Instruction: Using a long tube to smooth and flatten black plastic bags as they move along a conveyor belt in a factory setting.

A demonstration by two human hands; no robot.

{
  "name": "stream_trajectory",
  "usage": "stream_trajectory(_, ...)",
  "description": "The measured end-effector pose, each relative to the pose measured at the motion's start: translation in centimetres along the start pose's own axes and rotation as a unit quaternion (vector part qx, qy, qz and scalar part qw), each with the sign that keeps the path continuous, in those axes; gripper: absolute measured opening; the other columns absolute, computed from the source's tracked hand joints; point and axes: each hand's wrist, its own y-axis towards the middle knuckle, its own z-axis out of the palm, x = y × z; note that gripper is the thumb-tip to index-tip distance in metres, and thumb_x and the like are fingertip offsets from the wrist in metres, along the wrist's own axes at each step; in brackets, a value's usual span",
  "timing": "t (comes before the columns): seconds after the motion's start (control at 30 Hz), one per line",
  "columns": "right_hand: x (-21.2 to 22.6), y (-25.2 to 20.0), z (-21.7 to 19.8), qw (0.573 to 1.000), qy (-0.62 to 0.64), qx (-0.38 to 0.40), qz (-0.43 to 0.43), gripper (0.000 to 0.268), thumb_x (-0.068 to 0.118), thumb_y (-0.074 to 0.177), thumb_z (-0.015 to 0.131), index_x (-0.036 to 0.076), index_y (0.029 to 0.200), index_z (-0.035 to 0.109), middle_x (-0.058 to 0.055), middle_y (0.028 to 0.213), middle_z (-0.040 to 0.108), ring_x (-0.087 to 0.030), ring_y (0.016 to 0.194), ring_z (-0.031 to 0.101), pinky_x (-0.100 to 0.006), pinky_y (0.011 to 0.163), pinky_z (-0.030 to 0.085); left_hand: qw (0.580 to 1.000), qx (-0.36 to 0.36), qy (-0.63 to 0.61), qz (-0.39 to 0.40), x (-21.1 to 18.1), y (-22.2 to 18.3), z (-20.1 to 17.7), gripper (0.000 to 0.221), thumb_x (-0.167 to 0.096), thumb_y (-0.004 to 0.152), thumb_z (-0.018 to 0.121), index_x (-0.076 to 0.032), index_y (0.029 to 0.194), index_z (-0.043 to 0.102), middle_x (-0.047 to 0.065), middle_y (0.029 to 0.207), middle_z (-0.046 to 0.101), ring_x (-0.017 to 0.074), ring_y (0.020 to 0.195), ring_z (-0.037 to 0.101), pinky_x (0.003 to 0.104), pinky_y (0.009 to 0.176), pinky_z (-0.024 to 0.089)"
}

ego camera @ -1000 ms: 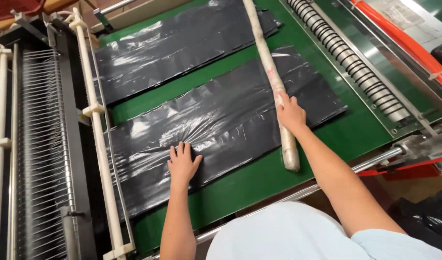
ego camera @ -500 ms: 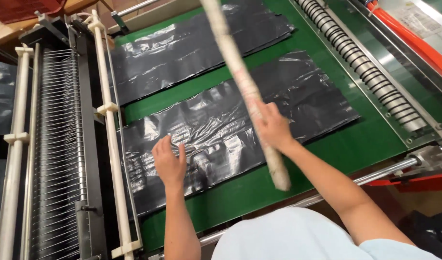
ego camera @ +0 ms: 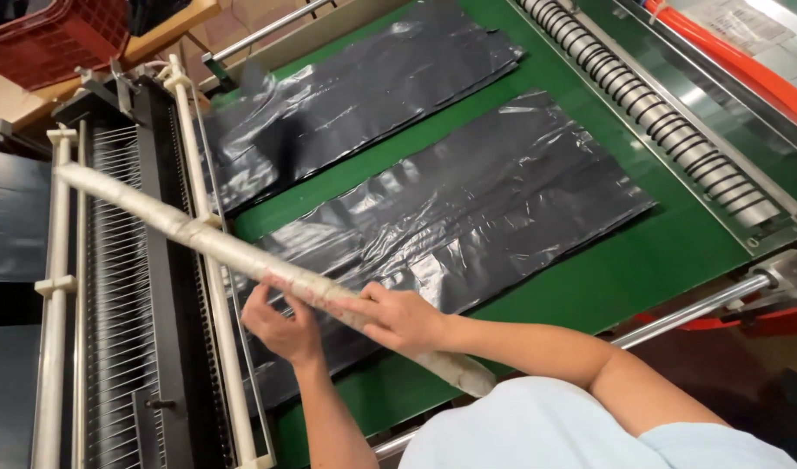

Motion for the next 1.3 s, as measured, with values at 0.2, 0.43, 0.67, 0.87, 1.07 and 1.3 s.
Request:
stream_trajectory(0.2, -5.3, 0.3, -3.8, 0.964, -0.187, -0.051, 0.18, 0.033, 0.038, 0.085, 0.056, 0.022, 0.114, 0.059, -0.001, 0.088, 0.059, -0.03, 0.072, 0.073, -0.043, 0.067, 0.059, 0.967, 0.252, 0.043, -0.009, -1.6, -3.1, 2.5, 0.046, -0.022, 0.082, 0.074, -0.003, 0.122, 0.06, 0.015, 0.125, 0.061, 0.0344, 0.123, 0.053, 0.047, 0.101, 0.046)
stream_trajectory(0.43, -14.8, -3.9, -13.3, 0.87, -0.338, -0.165, 0.319, 0.03, 0.033, 0.088, 0.065, 0.017, 0.112, 0.056, -0.004, 0.092, 0.063, -0.035, 0.079, 0.073, -0.049, 0.069, 0.059, 0.877, 0.466, 0.112, -0.004, -4.6, -5.2, 3.7, 0.065, -0.042, 0.082, 0.075, -0.013, 0.136, 0.056, 0.009, 0.143, 0.055, 0.0352, 0.138, 0.046, 0.054, 0.105, 0.047)
stream_trajectory(0.67, -20.5, -6.7, -15.1, 0.873, -0.299, -0.108, 0.369, 0.054, 0.031, 0.096, 0.052, 0.032, 0.149, 0.045, -0.008, 0.111, 0.054, -0.038, 0.094, 0.068, -0.05, 0.079, 0.057, 0.768, 0.627, 0.128, -0.016, -5.8, -7.2, 5.3, 0.067, -0.054, 0.094, 0.057, -0.021, 0.149, 0.039, 0.005, 0.161, 0.032, 0.0342, 0.151, 0.022, 0.066, 0.11, 0.037)
stream_trajectory(0.87, -18.9, -6.3, -14.7, 0.905, -0.193, -0.138, 0.353, 0.057, 0.025, 0.097, 0.053, 0.031, 0.153, 0.041, -0.011, 0.112, 0.053, -0.04, 0.099, 0.065, -0.049, 0.084, 0.054, 0.761, 0.639, 0.111, -0.018, -5.7, -6.9, 5.0, 0.067, -0.054, 0.097, 0.053, -0.017, 0.151, 0.04, 0.009, 0.161, 0.032, 0.0371, 0.151, 0.022, 0.068, 0.108, 0.037)
stream_trajectory(1.07, -18.1, -6.7, -13.9, 0.91, -0.198, -0.116, 0.344, 0.056, 0.026, 0.097, 0.054, 0.027, 0.152, 0.044, -0.012, 0.113, 0.055, -0.038, 0.095, 0.066, -0.048, 0.083, 0.054, 0.805, 0.584, 0.106, -0.021, -4.6, -5.9, 4.4, 0.065, -0.053, 0.095, 0.055, -0.016, 0.147, 0.042, 0.008, 0.157, 0.037, 0.0348, 0.149, 0.028, 0.063, 0.108, 0.042)
stream_trajectory(1.3, -10.0, -3.6, -12.4, 0.96, -0.138, -0.148, 0.196, 0.056, 0.02, 0.092, 0.056, 0.021, 0.148, 0.05, -0.014, 0.113, 0.057, -0.041, 0.088, 0.065, -0.051, 0.077, 0.054, 0.971, 0.224, 0.085, 0.007, -2.0, -2.5, 2.2, 0.05, -0.035, 0.084, 0.072, -0.01, 0.126, 0.06, 0.007, 0.129, 0.06, 0.0308, 0.129, 0.052, 0.046, 0.098, 0.051)
